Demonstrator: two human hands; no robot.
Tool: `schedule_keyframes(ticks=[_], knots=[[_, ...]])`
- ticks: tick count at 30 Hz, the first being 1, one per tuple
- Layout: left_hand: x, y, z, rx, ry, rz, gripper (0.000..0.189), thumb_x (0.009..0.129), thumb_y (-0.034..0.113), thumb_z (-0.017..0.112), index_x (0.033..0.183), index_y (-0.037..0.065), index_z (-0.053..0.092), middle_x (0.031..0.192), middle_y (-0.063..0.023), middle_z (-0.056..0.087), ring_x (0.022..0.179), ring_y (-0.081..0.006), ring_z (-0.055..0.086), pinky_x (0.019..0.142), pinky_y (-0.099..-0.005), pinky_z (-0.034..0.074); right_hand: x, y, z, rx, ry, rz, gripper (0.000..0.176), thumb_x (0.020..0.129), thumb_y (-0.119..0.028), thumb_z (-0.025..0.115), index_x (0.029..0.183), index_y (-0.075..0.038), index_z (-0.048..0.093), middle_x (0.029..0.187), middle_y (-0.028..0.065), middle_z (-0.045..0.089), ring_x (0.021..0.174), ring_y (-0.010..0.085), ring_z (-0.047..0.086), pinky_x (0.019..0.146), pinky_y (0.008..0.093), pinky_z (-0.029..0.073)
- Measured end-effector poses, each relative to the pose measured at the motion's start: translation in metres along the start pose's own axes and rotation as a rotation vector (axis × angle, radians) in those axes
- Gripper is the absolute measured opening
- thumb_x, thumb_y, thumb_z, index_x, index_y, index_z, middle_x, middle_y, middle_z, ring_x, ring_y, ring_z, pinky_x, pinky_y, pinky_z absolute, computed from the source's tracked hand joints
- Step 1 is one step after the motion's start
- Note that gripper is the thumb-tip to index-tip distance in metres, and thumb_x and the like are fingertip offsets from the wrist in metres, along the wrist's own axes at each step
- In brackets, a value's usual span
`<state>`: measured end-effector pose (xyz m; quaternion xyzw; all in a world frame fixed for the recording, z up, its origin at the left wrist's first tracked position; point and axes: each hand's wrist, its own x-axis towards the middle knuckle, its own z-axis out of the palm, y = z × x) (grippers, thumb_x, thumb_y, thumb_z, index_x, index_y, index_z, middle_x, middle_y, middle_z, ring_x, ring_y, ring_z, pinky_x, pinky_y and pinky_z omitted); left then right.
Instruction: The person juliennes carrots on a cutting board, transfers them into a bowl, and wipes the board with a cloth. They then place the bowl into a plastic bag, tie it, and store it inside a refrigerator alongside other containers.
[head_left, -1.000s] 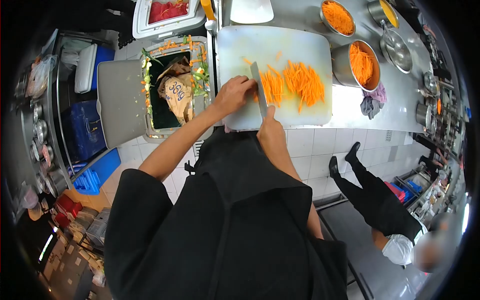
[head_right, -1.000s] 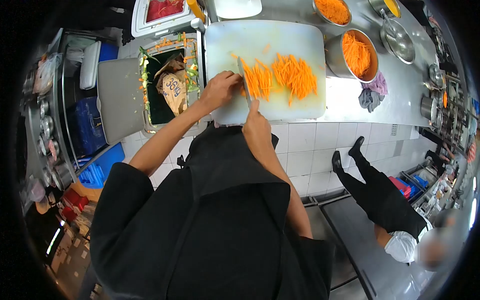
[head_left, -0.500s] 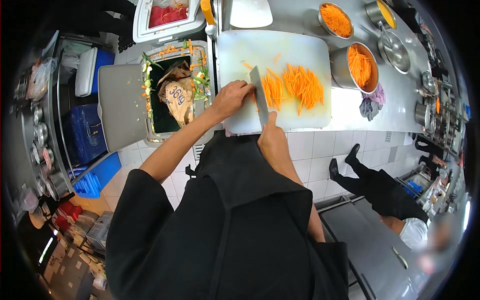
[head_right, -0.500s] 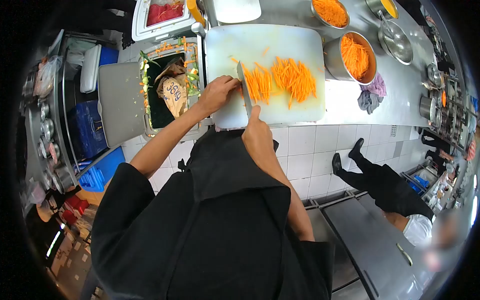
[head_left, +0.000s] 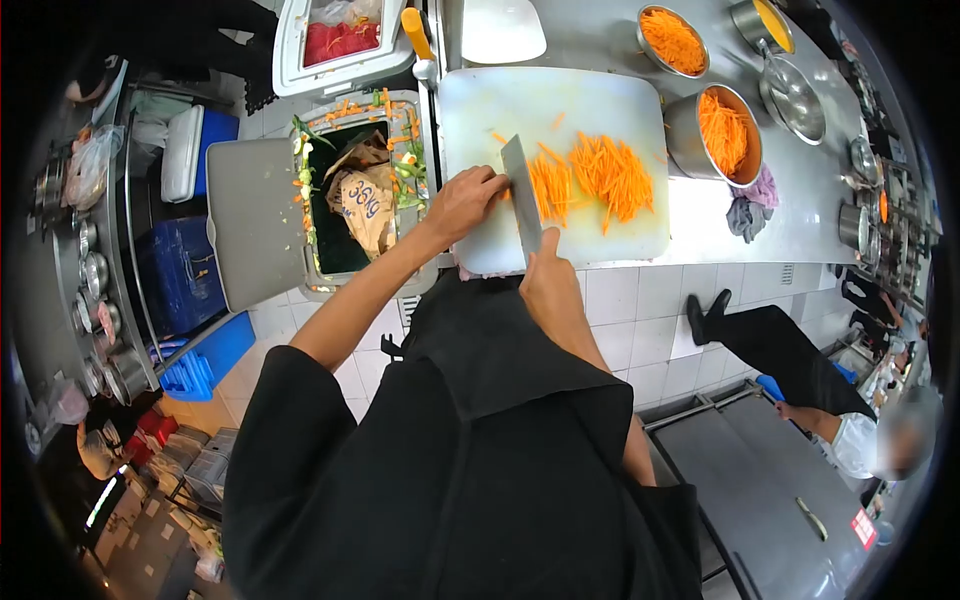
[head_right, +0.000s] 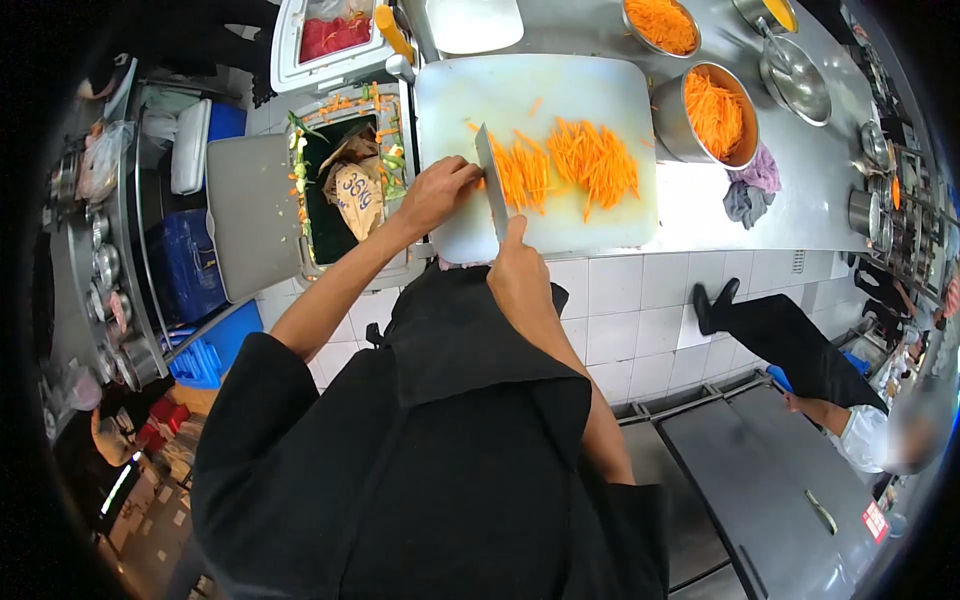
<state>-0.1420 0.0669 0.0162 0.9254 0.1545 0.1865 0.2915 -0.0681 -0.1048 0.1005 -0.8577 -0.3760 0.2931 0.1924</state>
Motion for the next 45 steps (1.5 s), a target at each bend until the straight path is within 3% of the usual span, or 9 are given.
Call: schedule_keyframes(ticks=[11,13,17,20,23,33,38,45], knots=[[-0.003,0.001,0.004,0.015,-0.008,-0.069,0.014,0.082,0.007,0.066,0.095,0.004,0.063,0.085,-0.0103,0.057,0.079,-0.0297,0.061,0.068,-0.0389,0.052,0.004,0.013,0.02,0.079,0.009,-0.016,0.033,0.084,0.002,0.049,0.112,0.007,0.032,0.066,0.0332,0.058,0.064,0.0516,0.059,0.059,0.0584,0.047],[-0.004,0.001,0.001,0.01,-0.015,-0.067,0.014,0.084,0.013,0.064,0.096,0.005,0.061,0.086,-0.0111,0.056,0.081,-0.0315,0.06,0.071,-0.0418,0.051,0.006,0.013,0.017,0.057,0.028,-0.037,0.032,0.092,-0.007,0.051,0.115,0.006,0.032,0.063,0.0344,0.056,0.063,0.053,0.057,0.055,0.0592,0.043],[-0.007,0.0,0.001,0.027,0.028,-0.048,0.011,0.082,0.006,0.065,0.094,0.005,0.064,0.085,-0.0104,0.058,0.08,-0.0302,0.062,0.069,-0.0394,0.051,-0.003,0.016,0.021,0.06,0.035,-0.027,0.035,0.092,-0.008,0.051,0.118,0.006,0.031,0.065,0.0351,0.057,0.064,0.0542,0.057,0.057,0.06,0.042],[-0.007,-0.012,-0.011,-0.127,-0.017,-0.185,0.01,0.082,0.005,0.066,0.091,0.007,0.065,0.087,-0.0105,0.061,0.084,-0.0305,0.062,0.071,-0.0386,0.052,0.012,0.017,0.021,0.125,0.001,0.015,0.036,0.092,-0.009,0.051,0.12,0.004,0.031,0.07,0.0364,0.058,0.068,0.0558,0.057,0.06,0.0609,0.042],[-0.015,-0.02,-0.035,-0.161,-0.122,0.106,0.016,0.078,0.002,0.07,0.094,0.007,0.067,0.089,-0.0085,0.063,0.084,-0.029,0.063,0.073,-0.0366,0.052,0.017,0.03,0.006,0.129,0.022,-0.004,0.037,0.092,-0.009,0.051,0.122,0.001,0.031,0.075,0.0378,0.058,0.072,0.0568,0.056,0.063,0.0618,0.042],[-0.008,-0.015,-0.005,-0.204,-0.002,0.016,0.012,0.081,0.002,0.064,0.092,0.006,0.067,0.091,-0.0081,0.063,0.087,-0.0279,0.063,0.076,-0.0371,0.052,-0.007,0.023,-0.017,-0.015,0.005,-0.013,0.028,0.093,-0.01,0.052,0.113,0.0,0.036,0.073,0.0354,0.059,0.07,0.0544,0.058,0.06,0.0596,0.044],[-0.005,-0.009,-0.008,-0.076,-0.073,-0.025,0.014,0.082,0.005,0.055,0.094,0.007,0.062,0.091,-0.0093,0.058,0.092,-0.0278,0.06,0.077,-0.0381,0.051,-0.014,0.027,-0.012,-0.067,-0.012,-0.09,0.028,0.093,-0.01,0.053,0.114,0.0,0.036,0.069,0.0331,0.059,0.066,0.0519,0.058,0.058,0.0588,0.044],[-0.005,-0.007,-0.008,-0.018,-0.067,0.004,0.016,0.083,0.005,0.055,0.097,0.007,0.063,0.091,-0.0093,0.057,0.091,-0.0278,0.059,0.078,-0.0379,0.051,-0.007,0.027,-0.01,-0.081,-0.007,-0.118,0.03,0.093,-0.008,0.052,0.117,0.002,0.036,0.067,0.0312,0.058,0.066,0.0507,0.059,0.057,0.0581,0.044]])
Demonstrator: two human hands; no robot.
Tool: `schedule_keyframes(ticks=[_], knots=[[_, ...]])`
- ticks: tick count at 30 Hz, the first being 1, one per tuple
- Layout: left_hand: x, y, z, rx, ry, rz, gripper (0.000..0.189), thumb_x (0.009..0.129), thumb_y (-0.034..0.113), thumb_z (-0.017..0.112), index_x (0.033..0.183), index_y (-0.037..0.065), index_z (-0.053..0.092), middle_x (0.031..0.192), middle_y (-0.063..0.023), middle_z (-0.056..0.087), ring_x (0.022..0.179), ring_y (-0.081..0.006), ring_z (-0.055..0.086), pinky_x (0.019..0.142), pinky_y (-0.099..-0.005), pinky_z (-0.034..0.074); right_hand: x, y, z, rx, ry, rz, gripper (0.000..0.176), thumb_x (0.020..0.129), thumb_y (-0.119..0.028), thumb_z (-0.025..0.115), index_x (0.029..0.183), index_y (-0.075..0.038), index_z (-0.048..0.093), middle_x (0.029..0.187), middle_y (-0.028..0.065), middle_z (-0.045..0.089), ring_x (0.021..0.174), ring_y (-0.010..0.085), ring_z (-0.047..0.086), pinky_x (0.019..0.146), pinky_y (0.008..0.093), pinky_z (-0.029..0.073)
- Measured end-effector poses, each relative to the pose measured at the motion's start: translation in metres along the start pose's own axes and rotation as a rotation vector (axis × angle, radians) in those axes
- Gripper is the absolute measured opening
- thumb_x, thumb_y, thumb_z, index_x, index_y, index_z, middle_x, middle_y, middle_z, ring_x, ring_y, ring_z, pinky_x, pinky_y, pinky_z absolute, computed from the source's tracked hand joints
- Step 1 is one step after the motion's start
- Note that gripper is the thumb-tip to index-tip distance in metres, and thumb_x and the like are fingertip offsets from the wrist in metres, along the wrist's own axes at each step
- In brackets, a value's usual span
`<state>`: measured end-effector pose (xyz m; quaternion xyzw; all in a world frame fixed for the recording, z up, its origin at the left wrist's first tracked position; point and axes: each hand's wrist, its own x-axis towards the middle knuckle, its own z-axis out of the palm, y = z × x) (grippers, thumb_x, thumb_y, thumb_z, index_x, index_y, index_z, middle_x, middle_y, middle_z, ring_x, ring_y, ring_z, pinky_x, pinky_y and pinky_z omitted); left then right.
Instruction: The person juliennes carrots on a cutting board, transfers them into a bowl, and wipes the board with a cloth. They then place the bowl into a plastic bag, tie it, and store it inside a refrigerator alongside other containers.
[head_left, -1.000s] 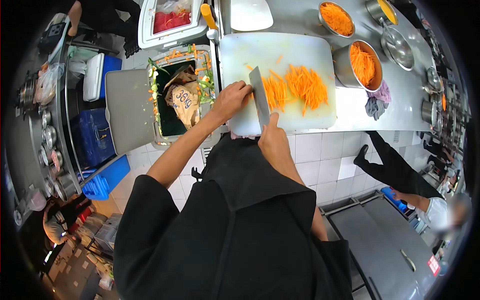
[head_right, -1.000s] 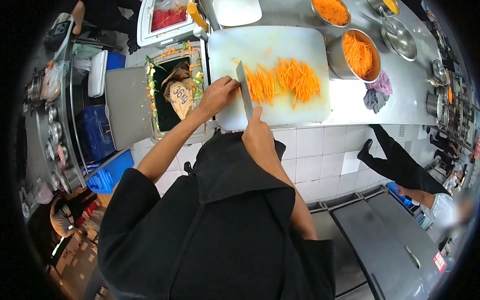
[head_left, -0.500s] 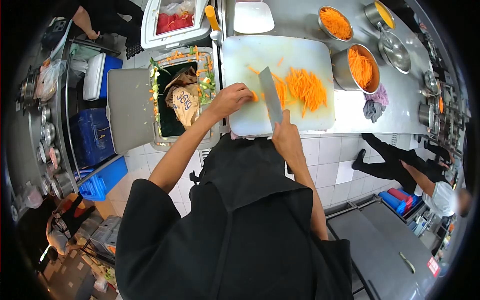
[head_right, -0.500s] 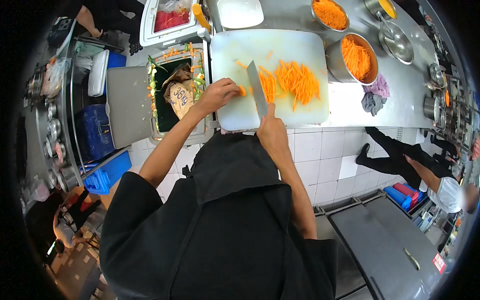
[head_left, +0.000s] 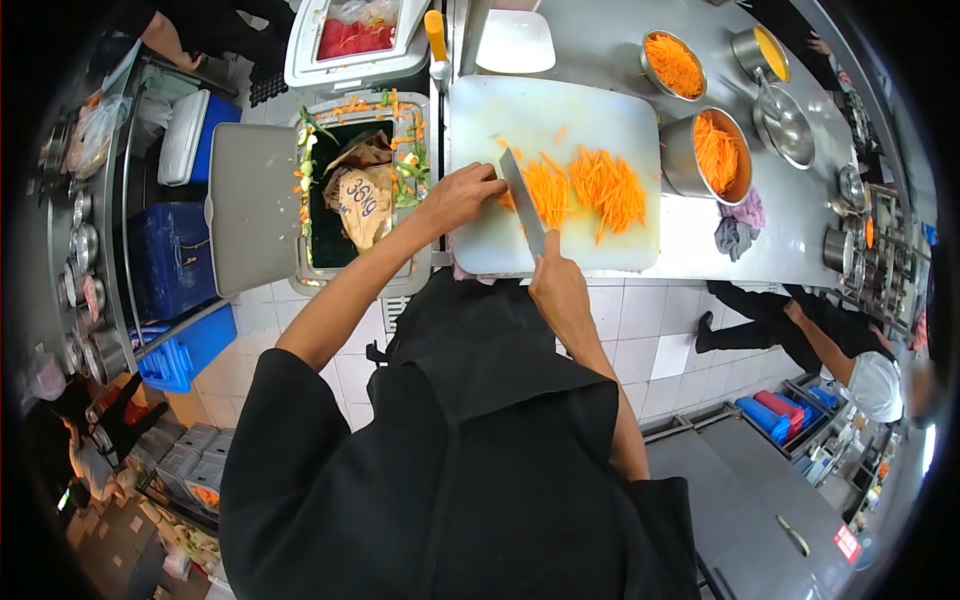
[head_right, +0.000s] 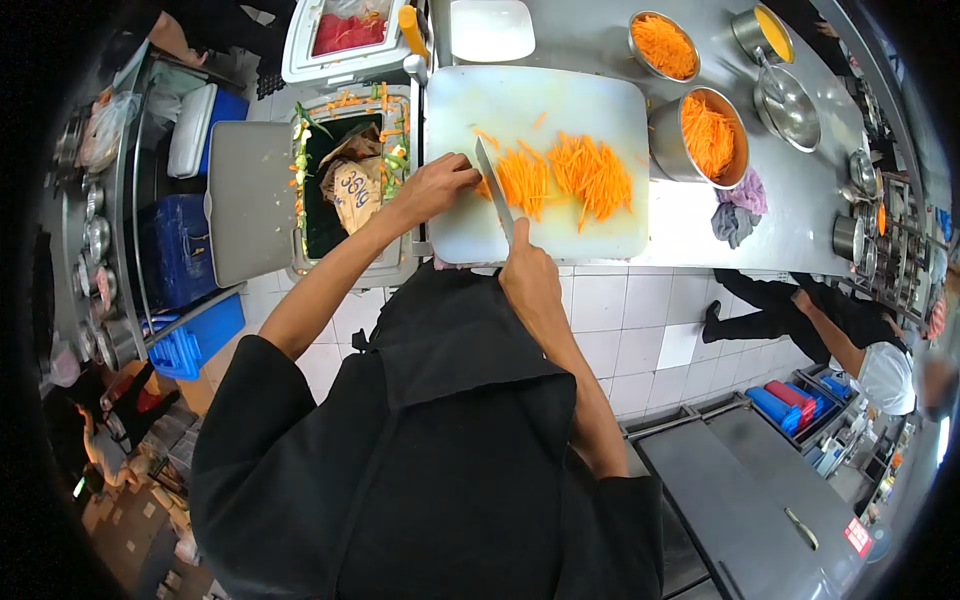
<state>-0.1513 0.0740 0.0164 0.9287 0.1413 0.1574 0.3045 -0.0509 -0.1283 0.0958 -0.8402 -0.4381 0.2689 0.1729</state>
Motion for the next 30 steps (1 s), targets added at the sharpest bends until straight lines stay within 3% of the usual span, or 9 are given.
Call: schedule_keyframes(ticks=[2,4,10,27,30], knots=[[0.003,-0.007,-0.005,-0.017,-0.012,0.091,0.017,0.083,0.006,0.056,0.098,0.008,0.063,0.092,-0.0088,0.057,0.09,-0.0272,0.059,0.077,-0.0381,0.051,0.005,-0.003,0.004,-0.012,-0.01,0.0,0.031,0.093,-0.008,0.052,0.118,0.002,0.036,0.066,0.031,0.058,0.066,0.0503,0.059,0.057,0.0579,0.045],[0.004,-0.011,-0.003,0.008,-0.041,0.079,0.018,0.082,0.006,0.056,0.099,0.008,0.063,0.091,-0.0087,0.057,0.089,-0.0269,0.059,0.077,-0.0376,0.051,0.007,0.001,0.015,0.004,0.058,-0.031,0.021,0.088,0.0,0.047,0.107,0.001,0.037,0.063,0.0302,0.058,0.062,0.0492,0.059,0.055,0.0582,0.045],[0.007,-0.02,-0.002,0.097,-0.03,0.165,0.02,0.082,0.005,0.055,0.1,0.009,0.062,0.092,-0.0082,0.057,0.088,-0.0266,0.06,0.077,-0.037,0.051,-0.008,0.001,0.007,-0.036,0.063,-0.044,0.03,0.085,0.001,0.048,0.112,0.003,0.037,0.062,0.029,0.058,0.06,0.0481,0.059,0.054,0.0578,0.045],[-0.007,-0.01,0.005,0.035,0.092,0.119,0.014,0.082,0.002,0.059,0.095,0.003,0.063,0.095,-0.0103,0.06,0.092,-0.0284,0.06,0.081,-0.0374,0.05,0.005,-0.006,0.016,0.074,0.024,0.028,0.031,0.091,-0.009,0.053,0.115,0.001,0.037,0.068,0.033,0.059,0.067,0.0521,0.059,0.062,0.0603,0.045],[-0.006,-0.004,0.006,-0.233,0.217,-0.13,0.009,0.088,0.007,0.061,0.094,0.0,0.063,0.093,-0.0144,0.061,0.085,-0.034,0.062,0.077,-0.0382,0.05,0.006,0.009,-0.003,0.179,0.042,0.031,0.035,0.091,-0.012,0.055,0.118,0.003,0.039,0.07,0.0335,0.059,0.069,0.0525,0.059,0.063,0.0598,0.045]])
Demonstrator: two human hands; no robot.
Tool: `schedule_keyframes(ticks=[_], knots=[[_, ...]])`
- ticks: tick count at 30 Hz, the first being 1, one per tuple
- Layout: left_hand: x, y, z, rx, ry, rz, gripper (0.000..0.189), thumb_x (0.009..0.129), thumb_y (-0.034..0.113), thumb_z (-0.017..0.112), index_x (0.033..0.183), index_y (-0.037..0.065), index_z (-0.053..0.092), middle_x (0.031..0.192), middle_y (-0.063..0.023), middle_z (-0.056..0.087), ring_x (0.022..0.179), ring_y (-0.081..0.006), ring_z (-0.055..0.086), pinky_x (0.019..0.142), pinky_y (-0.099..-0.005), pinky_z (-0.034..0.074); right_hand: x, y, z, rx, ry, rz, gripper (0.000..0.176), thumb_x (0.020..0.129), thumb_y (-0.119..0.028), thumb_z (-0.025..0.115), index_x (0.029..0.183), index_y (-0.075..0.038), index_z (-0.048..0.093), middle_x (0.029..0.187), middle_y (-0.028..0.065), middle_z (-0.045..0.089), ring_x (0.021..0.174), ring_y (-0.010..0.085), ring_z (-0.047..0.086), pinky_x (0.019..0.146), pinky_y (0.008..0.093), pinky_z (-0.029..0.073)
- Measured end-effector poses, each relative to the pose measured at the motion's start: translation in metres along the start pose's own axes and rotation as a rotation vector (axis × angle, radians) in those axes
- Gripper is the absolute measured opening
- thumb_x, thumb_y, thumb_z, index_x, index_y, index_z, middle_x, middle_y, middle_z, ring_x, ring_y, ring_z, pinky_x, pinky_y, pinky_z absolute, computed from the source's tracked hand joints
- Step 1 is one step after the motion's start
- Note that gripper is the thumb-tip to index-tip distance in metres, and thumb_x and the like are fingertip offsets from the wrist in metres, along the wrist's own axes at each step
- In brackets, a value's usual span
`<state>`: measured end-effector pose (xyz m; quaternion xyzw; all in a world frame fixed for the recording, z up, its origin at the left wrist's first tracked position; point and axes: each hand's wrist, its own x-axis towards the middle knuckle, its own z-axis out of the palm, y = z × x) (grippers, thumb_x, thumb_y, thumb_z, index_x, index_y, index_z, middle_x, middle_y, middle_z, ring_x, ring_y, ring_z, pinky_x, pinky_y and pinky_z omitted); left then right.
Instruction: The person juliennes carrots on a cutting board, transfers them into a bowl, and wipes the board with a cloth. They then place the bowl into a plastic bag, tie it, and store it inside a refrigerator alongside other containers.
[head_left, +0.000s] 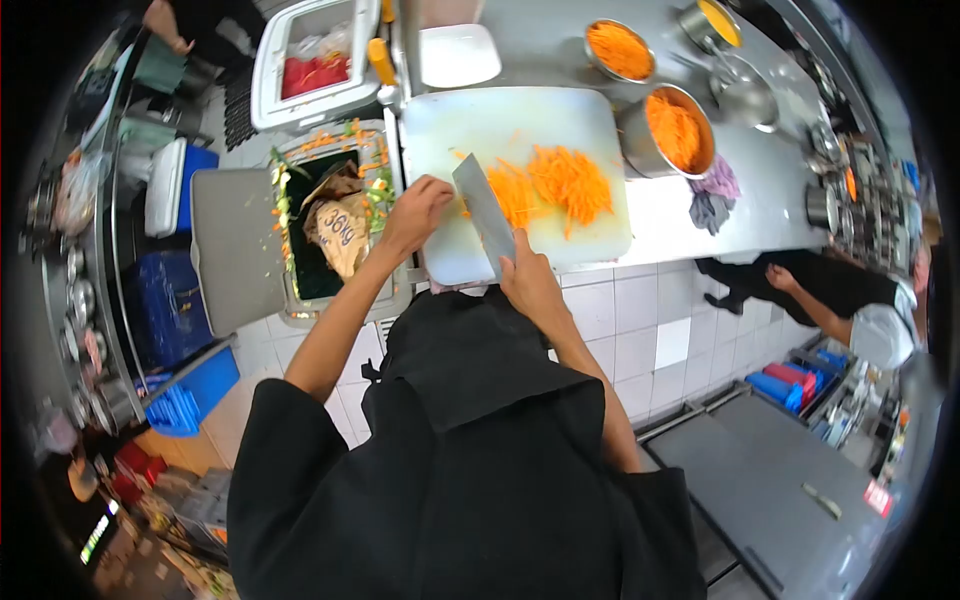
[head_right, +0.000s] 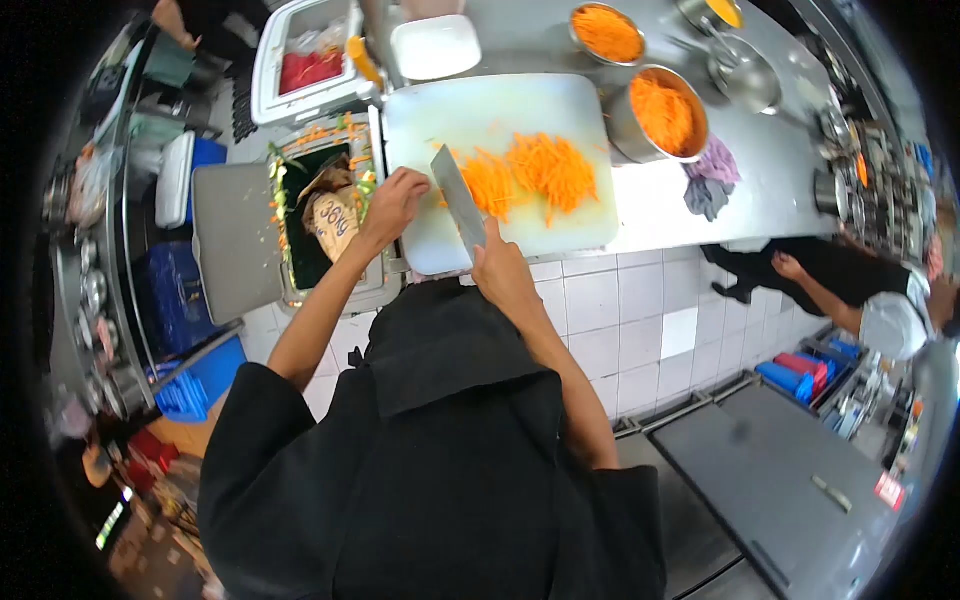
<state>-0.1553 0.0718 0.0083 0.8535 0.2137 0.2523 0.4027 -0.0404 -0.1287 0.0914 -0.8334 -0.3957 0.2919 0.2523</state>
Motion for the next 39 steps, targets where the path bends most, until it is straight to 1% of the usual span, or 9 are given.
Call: schedule_keyframes(ticks=[3,4,6,10,12,15,22,31,39], knots=[[-0.009,0.01,0.014,-0.164,0.159,-0.224,0.013,0.09,0.01,0.06,0.097,-0.001,0.062,0.093,-0.0123,0.062,0.084,-0.0239,0.061,0.079,-0.0342,0.048,-0.005,0.04,-0.009,0.103,0.013,0.01,0.047,0.091,-0.018,0.056,0.127,0.009,0.042,0.081,0.0338,0.063,0.072,0.0507,0.061,0.067,0.0549,0.049],[-0.013,0.005,0.032,-0.183,0.299,-0.216,0.014,0.093,0.012,0.059,0.099,0.0,0.061,0.092,-0.0074,0.061,0.085,-0.0187,0.059,0.08,-0.032,0.048,-0.008,0.075,0.011,-0.002,0.38,-0.298,0.046,0.095,-0.025,0.055,0.128,0.004,0.043,0.076,0.0233,0.066,0.061,0.0387,0.066,0.058,0.0445,0.052],[-0.003,0.017,0.057,-0.52,0.36,-0.407,0.018,0.097,0.017,0.057,0.107,0.002,0.059,0.094,-0.0041,0.06,0.087,-0.0142,0.059,0.083,-0.029,0.049,-0.019,0.066,-0.025,0.476,0.094,0.11,0.056,0.095,-0.035,0.058,0.134,0.003,0.043,0.085,0.0134,0.064,0.043,0.0157,0.053,0.044,0.0304,0.047],[0.041,0.075,0.071,-1.269,0.17,-0.679,0.055,0.1,0.049,0.047,0.128,0.002,0.05,0.117,-0.0113,0.06,0.11,-0.0204,0.057,0.096,-0.0361,0.045,-0.018,0.044,-0.073,0.759,0.013,0.206,0.056,0.095,-0.027,0.062,0.137,0.0,0.038,0.088,0.0104,0.063,0.039,0.0095,0.045,0.038,0.0264,0.039],[0.053,0.097,0.076,-1.863,-0.206,-0.828,0.075,0.093,0.067,0.04,0.13,0.002,0.052,0.126,-0.0129,0.059,0.118,-0.0274,0.053,0.103,-0.0429,0.041,-0.009,0.05,-0.069,0.892,-0.077,0.158,0.057,0.096,-0.024,0.061,0.142,-0.003,0.034,0.098,0.0118,0.062,0.038,0.0086,0.042,0.036,0.0251,0.036],[0.058,0.132,0.071,-1.883,-0.474,-0.634,0.083,0.09,0.073,0.038,0.135,0.004,0.049,0.135,-0.011,0.055,0.122,-0.0293,0.052,0.107,-0.0461,0.037,-0.017,0.044,-0.072,0.844,-0.017,0.112,0.057,0.097,-0.023,0.059,0.144,-0.003,0.033,0.102,0.0119,0.061,0.037,0.0085,0.04,0.036,0.0246,0.036],[0.06,0.107,0.095,-2.02,-0.283,-0.758,0.08,0.09,0.073,0.038,0.135,0.009,0.052,0.133,-0.0095,0.057,0.122,-0.028,0.052,0.104,-0.0458,0.039,-0.017,0.078,-0.096,0.81,-0.129,0.116,0.06,0.097,-0.028,0.059,0.145,-0.004,0.032,0.095,0.0112,0.061,0.037,0.0092,0.041,0.035,0.0255,0.035],[0.082,0.119,0.109,-2.043,-0.423,-0.598,0.102,0.084,0.082,0.028,0.151,0.005,0.027,0.153,-0.0186,0.033,0.14,-0.0363,0.033,0.117,-0.0525,0.02,0.008,0.115,-0.1,0.718,-0.152,0.237,0.063,0.09,-0.034,0.068,0.139,-0.004,0.043,0.096,0.0089,0.063,0.042,0.0063,0.044,0.034,0.0241,0.034],[0.068,0.077,0.119,-2.268,-0.539,-0.583,0.108,0.074,0.091,0.03,0.138,0.006,0.048,0.127,-0.0124,0.058,0.113,-0.0272,0.058,0.102,-0.0474,0.042,0.006,0.115,-0.118,0.921,-0.171,0.191,0.039,0.092,-0.021,0.067,0.121,-0.002,0.05,0.089,0.006,0.063,0.035,0.0063,0.039,0.032,0.0234,0.031]])
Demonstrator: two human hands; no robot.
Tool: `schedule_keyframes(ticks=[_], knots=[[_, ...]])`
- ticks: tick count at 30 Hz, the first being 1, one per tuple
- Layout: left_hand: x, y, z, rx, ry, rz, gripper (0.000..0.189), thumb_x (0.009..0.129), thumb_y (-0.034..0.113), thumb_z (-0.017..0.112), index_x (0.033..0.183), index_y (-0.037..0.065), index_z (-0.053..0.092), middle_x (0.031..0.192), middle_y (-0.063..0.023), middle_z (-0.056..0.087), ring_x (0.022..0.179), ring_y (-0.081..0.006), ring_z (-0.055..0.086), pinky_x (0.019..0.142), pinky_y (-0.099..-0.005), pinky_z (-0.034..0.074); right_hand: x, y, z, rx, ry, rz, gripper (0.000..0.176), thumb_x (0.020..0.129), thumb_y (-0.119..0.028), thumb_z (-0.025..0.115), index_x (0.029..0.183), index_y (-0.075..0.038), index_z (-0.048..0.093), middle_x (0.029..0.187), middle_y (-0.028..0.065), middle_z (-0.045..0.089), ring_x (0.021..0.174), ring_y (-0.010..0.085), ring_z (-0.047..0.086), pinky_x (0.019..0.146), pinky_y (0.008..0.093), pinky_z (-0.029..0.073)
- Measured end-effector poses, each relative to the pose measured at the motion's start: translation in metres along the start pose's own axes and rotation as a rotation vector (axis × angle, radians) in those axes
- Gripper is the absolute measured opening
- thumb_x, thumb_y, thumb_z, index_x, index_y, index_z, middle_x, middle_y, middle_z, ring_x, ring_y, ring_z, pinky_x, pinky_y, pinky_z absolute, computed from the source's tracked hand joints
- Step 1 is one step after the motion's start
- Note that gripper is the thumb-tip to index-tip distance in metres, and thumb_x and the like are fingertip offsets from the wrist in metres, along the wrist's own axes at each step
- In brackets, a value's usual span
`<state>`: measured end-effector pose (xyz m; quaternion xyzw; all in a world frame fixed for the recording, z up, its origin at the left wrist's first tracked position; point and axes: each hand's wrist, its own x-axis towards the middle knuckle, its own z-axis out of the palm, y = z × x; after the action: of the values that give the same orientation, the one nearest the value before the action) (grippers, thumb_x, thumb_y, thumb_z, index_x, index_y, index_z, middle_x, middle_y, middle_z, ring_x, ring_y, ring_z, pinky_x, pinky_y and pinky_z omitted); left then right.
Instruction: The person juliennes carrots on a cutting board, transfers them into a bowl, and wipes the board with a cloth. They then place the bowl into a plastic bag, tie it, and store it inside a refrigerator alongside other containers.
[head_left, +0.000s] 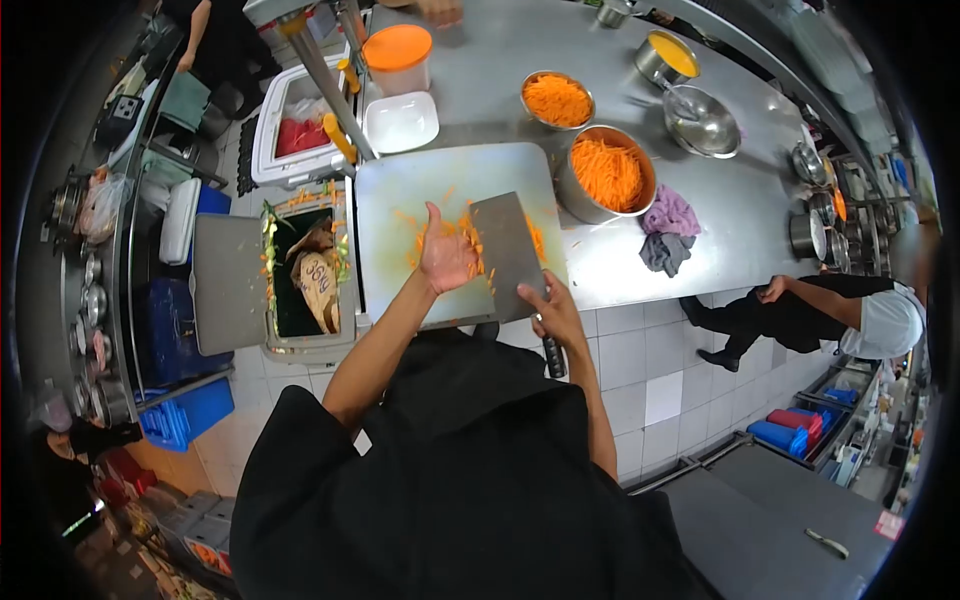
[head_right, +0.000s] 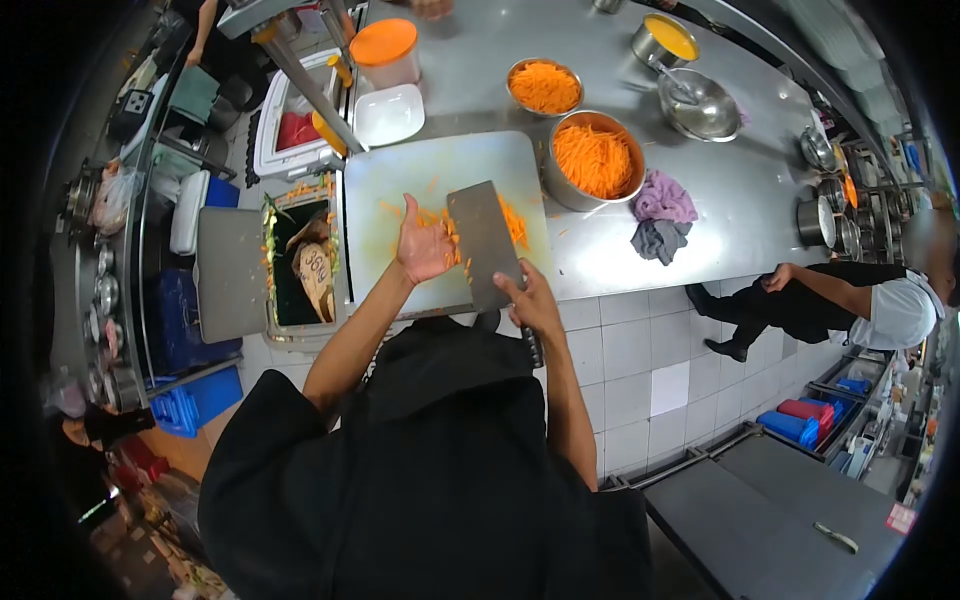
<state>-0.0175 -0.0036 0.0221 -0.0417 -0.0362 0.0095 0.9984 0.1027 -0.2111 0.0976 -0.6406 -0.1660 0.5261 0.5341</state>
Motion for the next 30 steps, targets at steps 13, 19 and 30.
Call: schedule_keyframes(ticks=[13,19,30], knots=[[-0.016,-0.012,0.034,1.793,1.028,0.557,0.07,0.095,0.057,0.048,0.136,0.0,0.047,0.128,-0.0201,0.055,0.125,-0.0338,0.048,0.107,-0.0477,0.034,0.001,0.013,-0.043,-0.965,0.528,-0.252,0.012,0.093,-0.008,0.051,0.099,0.0,0.044,0.066,0.028,0.061,0.064,0.0498,0.06,0.054,0.0545,0.046],[-0.034,-0.024,-0.023,2.443,1.454,0.79,0.075,0.087,0.051,0.064,0.138,-0.001,0.045,0.142,-0.0296,0.04,0.135,-0.0443,0.034,0.112,-0.0493,0.026,0.007,0.033,0.007,-1.093,0.497,-0.207,0.017,0.089,-0.005,0.049,0.104,-0.002,0.041,0.067,0.0294,0.061,0.065,0.0479,0.062,0.055,0.0557,0.048],[0.051,-0.052,-0.027,2.019,0.872,1.116,0.05,0.078,0.022,0.075,0.121,0.002,0.058,0.127,-0.0211,0.055,0.117,-0.0389,0.054,0.098,-0.043,0.046,0.019,0.039,0.048,-0.621,0.319,-0.193,0.027,0.091,-0.009,0.055,0.107,0.004,0.038,0.071,0.0364,0.058,0.071,0.0571,0.056,0.061,0.058,0.044]])
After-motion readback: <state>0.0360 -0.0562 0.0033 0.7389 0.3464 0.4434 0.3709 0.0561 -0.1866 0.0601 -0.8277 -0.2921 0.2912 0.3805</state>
